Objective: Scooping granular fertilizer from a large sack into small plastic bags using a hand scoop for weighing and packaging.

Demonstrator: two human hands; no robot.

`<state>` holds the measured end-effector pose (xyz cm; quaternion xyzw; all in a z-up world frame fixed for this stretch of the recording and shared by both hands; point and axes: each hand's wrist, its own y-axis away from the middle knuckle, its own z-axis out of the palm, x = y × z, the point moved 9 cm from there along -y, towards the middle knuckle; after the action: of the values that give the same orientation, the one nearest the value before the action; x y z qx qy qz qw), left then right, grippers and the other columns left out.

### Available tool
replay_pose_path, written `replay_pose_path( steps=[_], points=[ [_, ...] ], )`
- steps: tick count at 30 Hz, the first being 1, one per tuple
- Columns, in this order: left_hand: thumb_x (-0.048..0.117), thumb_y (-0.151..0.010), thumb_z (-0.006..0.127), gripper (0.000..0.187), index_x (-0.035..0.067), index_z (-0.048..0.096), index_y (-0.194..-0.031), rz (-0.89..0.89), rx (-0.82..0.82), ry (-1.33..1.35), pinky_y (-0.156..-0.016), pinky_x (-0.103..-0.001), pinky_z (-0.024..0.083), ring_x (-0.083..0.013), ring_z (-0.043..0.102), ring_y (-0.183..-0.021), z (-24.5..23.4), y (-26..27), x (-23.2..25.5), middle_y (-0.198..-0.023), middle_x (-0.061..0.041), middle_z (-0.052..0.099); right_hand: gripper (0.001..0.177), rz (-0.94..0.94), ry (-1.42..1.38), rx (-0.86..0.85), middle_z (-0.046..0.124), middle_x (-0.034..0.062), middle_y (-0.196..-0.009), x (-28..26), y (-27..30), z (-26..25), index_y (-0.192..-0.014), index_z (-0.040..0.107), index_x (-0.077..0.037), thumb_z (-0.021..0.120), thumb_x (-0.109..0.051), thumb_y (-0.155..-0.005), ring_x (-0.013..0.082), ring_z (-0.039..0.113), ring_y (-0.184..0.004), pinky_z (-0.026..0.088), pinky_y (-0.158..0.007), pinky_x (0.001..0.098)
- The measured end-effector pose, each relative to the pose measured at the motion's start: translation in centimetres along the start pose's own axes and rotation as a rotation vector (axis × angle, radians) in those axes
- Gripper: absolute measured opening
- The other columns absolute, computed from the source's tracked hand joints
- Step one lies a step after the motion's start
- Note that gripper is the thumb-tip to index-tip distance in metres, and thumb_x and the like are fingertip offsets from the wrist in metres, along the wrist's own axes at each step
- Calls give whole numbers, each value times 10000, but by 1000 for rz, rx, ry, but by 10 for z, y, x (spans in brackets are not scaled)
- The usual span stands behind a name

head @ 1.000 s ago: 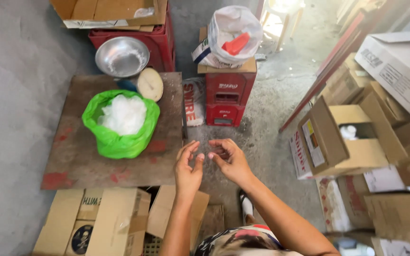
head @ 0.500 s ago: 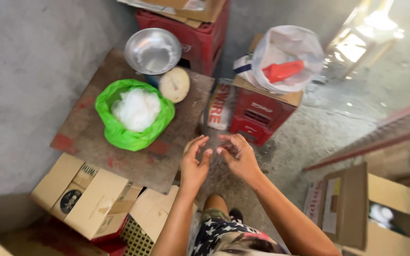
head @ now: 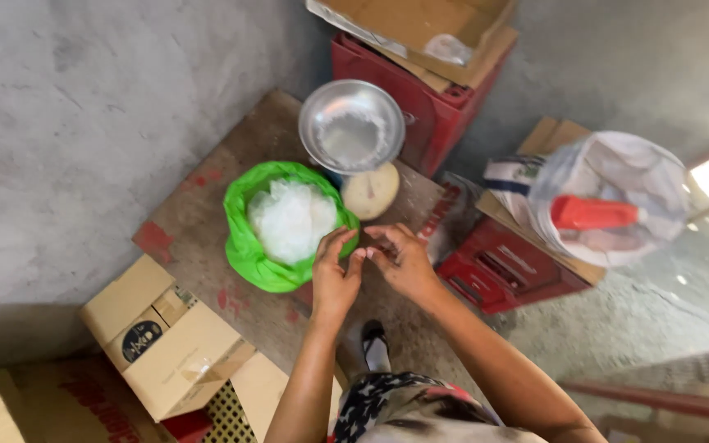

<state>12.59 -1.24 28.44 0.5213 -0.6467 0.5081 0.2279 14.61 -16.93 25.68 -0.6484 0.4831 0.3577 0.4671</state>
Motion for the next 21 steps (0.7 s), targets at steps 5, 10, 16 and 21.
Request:
replay_pose_path(
  steps=[5, 10, 16, 21],
  points=[
    [78, -802, 775, 375, 119, 734, -1172, 16, 179, -398, -1047, -496, 443, -434, 524, -1306, -35, -35, -61, -1402, -224, 560, 345, 23, -99, -70, 632, 84, -1138, 30, -53, 40, -1228, 672, -42, 746, -14, -892, 166, 712, -953, 604, -806, 285],
    [131, -645, 854, 346, 135, 787, -985, -91, 112, -720, -1008, -605, 340, -473, 483, -1308, -46, -56, -138, -1330, -199, 624, 344, 35, -86, -171, 644, 73, -1156, 37, -83, 75, -1226, 679, -58, 742, -20, -890, 158, 725, -949, 602, -802, 281],
    [21, -842, 788, 234, 94, 759, -1061, -231, 407, -114, -919, -340, 541, -229, 718, -1003, -104, -73, -120, -1048, -84, 750, 358, 27, -130, -295, 635, 74, -1189, 22, -113, 99, -1247, 673, -62, 749, -32, -898, 165, 718, -964, 598, -801, 279],
    [-45, -975, 670, 180, 9, 713, -1142, -301, 493, 441, -755, -215, 466, -68, 579, -866, -121, -85, -138, -995, 7, 700, 489, -46, -214, -311, 616, 76, -1251, -23, -143, 104, -1331, 607, -41, 767, -38, -869, 158, 699, -1025, 591, -806, 276]
  ],
)
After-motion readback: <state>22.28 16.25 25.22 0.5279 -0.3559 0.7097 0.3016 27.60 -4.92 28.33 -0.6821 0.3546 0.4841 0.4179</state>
